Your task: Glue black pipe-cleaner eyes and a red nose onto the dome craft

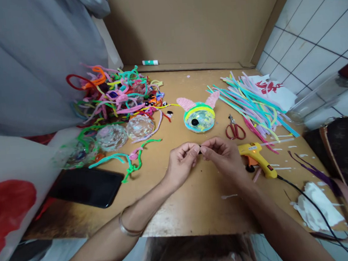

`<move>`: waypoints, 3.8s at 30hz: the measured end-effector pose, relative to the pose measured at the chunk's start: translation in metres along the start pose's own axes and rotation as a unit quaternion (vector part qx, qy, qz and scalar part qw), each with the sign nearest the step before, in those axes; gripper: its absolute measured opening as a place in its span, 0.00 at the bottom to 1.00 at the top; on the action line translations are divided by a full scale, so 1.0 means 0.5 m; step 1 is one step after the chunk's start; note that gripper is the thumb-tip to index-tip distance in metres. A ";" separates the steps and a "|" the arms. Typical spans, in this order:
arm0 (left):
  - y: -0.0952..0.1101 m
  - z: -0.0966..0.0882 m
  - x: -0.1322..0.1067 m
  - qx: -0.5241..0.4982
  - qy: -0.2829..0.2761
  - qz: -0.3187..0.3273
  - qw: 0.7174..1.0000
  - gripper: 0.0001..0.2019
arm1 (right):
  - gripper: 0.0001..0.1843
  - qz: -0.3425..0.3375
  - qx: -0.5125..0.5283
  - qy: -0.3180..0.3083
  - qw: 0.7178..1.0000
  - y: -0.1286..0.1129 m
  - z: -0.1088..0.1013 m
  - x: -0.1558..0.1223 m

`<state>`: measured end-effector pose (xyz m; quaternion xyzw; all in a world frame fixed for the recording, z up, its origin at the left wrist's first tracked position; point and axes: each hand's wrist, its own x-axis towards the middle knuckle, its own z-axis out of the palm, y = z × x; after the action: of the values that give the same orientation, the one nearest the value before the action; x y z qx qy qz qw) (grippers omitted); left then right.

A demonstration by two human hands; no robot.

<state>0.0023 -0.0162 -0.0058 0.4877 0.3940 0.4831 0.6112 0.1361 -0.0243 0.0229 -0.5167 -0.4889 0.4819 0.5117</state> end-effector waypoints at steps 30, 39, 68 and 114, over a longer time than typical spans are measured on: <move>0.021 0.006 0.005 0.019 0.046 -0.034 0.998 0.13 | 0.08 -0.049 -0.012 0.020 0.999 -0.003 -0.011 -0.004; 0.017 0.004 0.002 0.053 0.046 0.010 0.998 0.15 | 0.10 -0.048 -0.053 0.008 0.997 -0.001 -0.007 -0.008; 0.010 0.001 0.002 0.075 0.047 0.002 0.996 0.14 | 0.10 0.034 0.023 0.024 0.999 -0.004 -0.011 0.003; 0.003 0.005 0.004 -0.011 0.105 0.046 0.993 0.12 | 0.12 0.046 0.032 -0.002 0.998 0.000 -0.006 0.003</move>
<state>0.0045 -0.0149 -0.0038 0.4449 0.4276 0.5636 0.5491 0.1391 -0.0228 0.0232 -0.5210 -0.4502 0.5211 0.5043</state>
